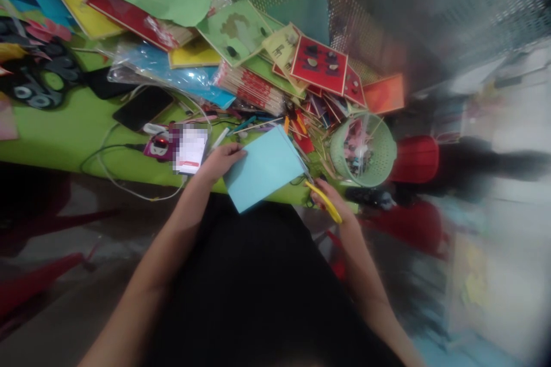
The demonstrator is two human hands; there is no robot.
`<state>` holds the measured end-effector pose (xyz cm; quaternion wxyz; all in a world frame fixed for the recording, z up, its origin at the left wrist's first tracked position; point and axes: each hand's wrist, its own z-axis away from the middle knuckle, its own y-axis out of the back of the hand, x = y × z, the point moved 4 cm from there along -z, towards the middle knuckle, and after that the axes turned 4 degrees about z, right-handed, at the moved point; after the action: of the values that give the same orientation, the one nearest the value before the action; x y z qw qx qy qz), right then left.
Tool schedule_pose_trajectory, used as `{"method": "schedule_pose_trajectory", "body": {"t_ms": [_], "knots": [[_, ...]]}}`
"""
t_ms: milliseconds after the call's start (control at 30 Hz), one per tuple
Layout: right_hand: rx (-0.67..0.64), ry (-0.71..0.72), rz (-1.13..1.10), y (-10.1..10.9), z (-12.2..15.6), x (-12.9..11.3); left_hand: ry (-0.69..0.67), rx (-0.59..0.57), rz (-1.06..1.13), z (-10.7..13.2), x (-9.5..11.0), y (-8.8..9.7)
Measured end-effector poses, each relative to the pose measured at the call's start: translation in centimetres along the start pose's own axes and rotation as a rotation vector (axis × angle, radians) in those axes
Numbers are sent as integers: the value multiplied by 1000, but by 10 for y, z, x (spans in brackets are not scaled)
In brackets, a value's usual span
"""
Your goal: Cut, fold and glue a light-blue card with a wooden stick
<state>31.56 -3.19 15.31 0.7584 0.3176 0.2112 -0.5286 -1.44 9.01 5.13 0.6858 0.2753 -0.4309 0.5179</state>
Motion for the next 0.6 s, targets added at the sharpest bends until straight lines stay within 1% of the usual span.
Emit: {"method": "schedule_pose_trajectory", "body": {"t_ms": [167, 367, 600], "knots": [[23, 4, -31, -1, 2, 1, 16, 0, -3, 1, 2, -2], [45, -37, 20, 2, 3, 2, 17, -19, 7, 0, -1, -5], [41, -51, 52, 4, -1, 5, 16, 0, -26, 0, 0, -6]]}}
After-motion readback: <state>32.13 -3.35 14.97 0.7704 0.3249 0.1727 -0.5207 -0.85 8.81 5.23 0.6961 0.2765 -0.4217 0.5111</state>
